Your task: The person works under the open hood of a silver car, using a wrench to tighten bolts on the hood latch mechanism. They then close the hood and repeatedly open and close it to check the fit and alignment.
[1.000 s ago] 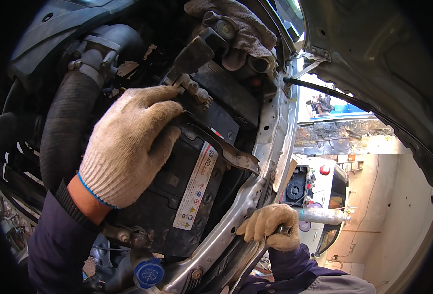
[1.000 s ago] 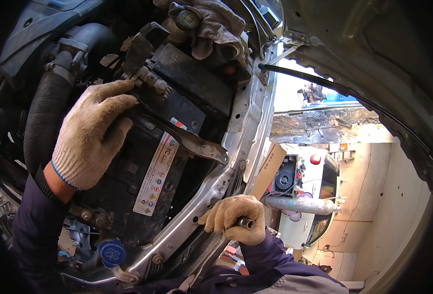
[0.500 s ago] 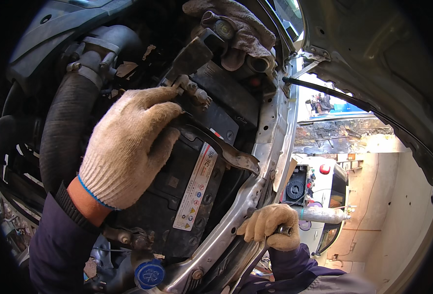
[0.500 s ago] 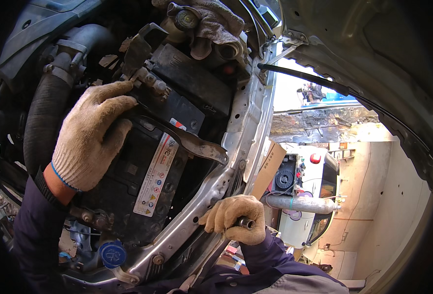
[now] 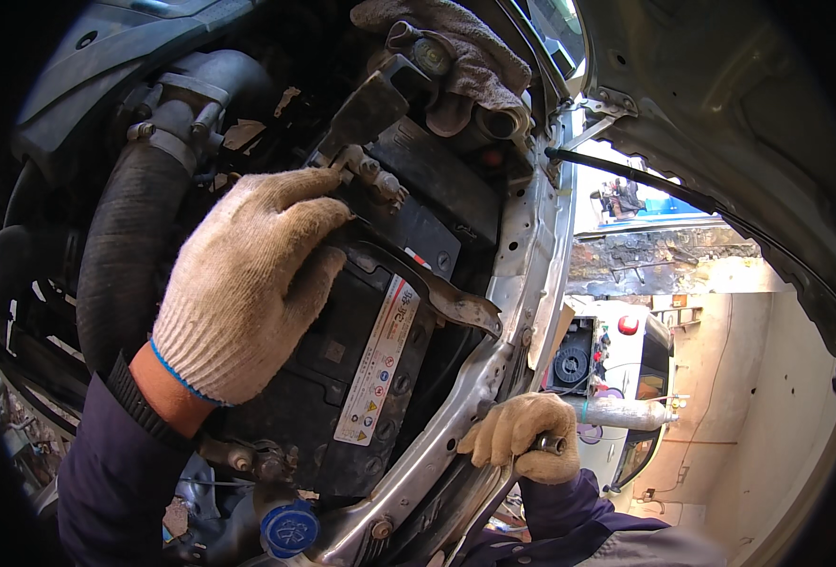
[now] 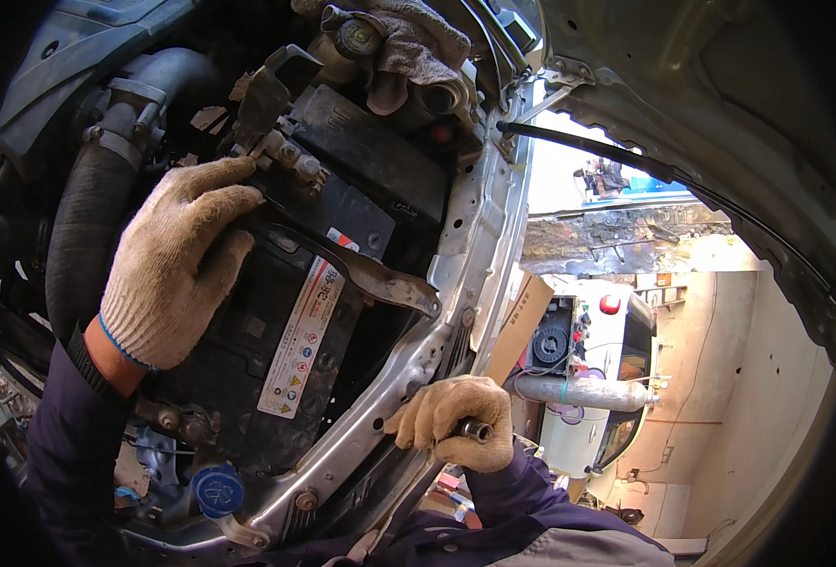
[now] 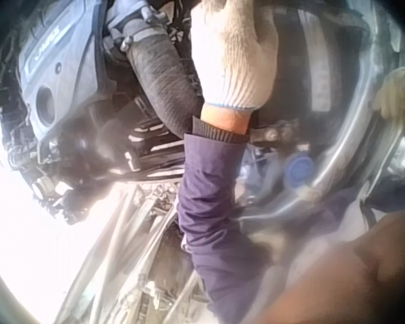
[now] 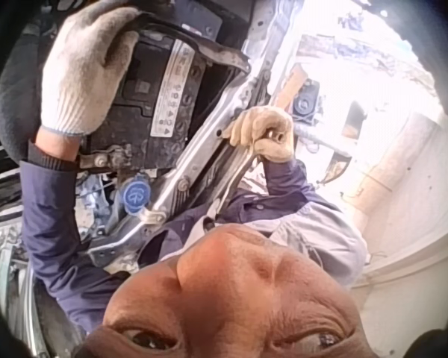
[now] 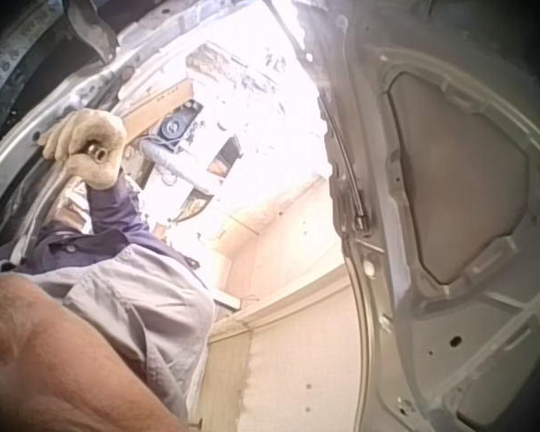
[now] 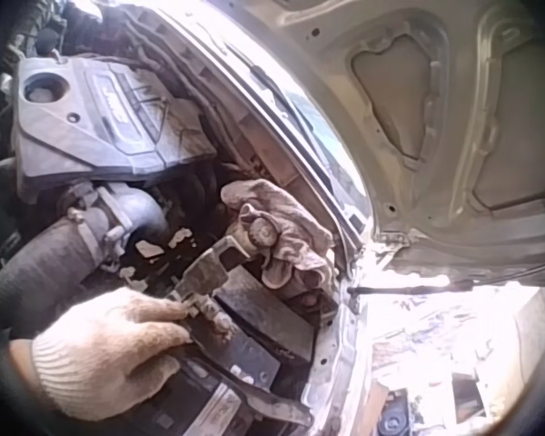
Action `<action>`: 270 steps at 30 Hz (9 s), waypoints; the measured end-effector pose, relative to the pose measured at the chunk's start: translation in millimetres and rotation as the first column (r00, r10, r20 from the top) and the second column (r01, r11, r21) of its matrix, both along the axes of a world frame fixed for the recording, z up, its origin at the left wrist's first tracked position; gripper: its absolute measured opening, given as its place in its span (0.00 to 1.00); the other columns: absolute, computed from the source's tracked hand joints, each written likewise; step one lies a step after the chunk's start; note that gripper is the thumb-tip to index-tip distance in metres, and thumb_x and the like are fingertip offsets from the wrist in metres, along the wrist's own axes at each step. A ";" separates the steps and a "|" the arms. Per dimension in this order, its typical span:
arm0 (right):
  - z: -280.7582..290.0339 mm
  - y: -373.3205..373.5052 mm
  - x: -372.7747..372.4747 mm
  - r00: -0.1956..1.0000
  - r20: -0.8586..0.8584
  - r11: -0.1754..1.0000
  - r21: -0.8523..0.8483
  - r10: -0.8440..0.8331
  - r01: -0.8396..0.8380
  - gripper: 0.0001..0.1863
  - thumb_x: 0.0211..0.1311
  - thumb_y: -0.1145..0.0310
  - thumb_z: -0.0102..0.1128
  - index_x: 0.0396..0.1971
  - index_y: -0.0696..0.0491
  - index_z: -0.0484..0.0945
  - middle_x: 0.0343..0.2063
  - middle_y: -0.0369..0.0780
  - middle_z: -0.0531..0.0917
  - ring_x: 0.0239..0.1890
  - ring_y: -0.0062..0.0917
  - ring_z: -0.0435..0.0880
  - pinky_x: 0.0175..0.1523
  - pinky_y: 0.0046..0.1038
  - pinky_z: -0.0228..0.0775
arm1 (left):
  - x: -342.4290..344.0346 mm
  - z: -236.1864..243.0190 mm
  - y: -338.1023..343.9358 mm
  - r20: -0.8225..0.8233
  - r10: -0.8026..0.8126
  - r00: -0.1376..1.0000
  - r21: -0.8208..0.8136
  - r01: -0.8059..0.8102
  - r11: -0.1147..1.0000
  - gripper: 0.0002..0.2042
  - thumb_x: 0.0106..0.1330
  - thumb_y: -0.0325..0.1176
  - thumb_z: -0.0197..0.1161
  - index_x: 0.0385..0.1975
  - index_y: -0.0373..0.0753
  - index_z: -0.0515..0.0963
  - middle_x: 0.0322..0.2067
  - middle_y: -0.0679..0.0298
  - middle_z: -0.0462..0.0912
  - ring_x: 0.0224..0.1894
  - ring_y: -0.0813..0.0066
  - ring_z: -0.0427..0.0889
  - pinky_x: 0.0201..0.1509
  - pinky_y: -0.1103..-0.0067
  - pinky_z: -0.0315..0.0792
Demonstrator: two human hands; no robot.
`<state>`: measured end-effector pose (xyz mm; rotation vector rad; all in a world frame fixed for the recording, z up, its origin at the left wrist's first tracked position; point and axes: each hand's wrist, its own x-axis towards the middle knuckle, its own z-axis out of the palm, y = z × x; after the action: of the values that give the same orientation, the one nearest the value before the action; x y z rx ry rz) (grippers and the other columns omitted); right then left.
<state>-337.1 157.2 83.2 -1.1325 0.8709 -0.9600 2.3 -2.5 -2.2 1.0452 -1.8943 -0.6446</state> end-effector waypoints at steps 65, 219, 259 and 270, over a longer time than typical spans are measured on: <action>-43.4 -440.9 -0.7 0.452 0.680 0.504 -0.140 -0.577 0.853 0.13 0.74 0.75 0.73 0.54 0.50 0.82 0.37 0.34 0.84 0.34 0.19 0.80 0.37 0.28 0.74 | -75.6 30.7 37.1 0.568 0.318 0.759 -0.173 -0.268 0.948 0.29 0.69 0.27 0.69 0.70 0.30 0.72 0.80 0.42 0.70 0.81 0.35 0.68 0.87 0.50 0.64; 13.4 -324.0 13.9 0.527 0.559 0.756 0.337 -0.641 0.561 0.14 0.84 0.54 0.67 0.49 0.51 0.83 0.37 0.35 0.90 0.32 0.25 0.90 0.37 0.33 0.86 | -125.3 106.1 -41.1 0.421 0.653 0.629 -0.372 -0.537 0.757 0.31 0.76 0.42 0.72 0.75 0.36 0.74 0.68 0.45 0.81 0.71 0.40 0.78 0.74 0.53 0.75; 32.6 -388.3 -21.7 0.081 0.932 0.845 0.281 -0.354 0.455 0.23 0.78 0.45 0.73 0.51 0.50 0.82 0.33 0.41 0.91 0.21 0.26 0.86 0.26 0.32 0.84 | -109.0 40.0 -17.2 0.567 0.562 0.602 -0.369 -0.424 0.827 0.28 0.77 0.35 0.65 0.75 0.31 0.74 0.87 0.39 0.56 0.90 0.28 0.45 0.91 0.45 0.48; 37.8 -406.1 -18.5 0.116 0.716 0.494 0.346 -0.688 0.798 0.21 0.73 0.73 0.76 0.58 0.53 0.75 0.44 0.44 0.90 0.32 0.31 0.95 0.39 0.40 0.97 | -111.4 43.2 -16.9 0.548 0.576 0.607 -0.413 -0.403 0.817 0.29 0.75 0.35 0.65 0.74 0.28 0.74 0.85 0.36 0.58 0.88 0.25 0.47 0.90 0.43 0.51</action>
<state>-355.7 -248.9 121.0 -0.0874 0.5586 -2.2221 -109.1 -19.3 41.1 1.6890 -2.0218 0.3524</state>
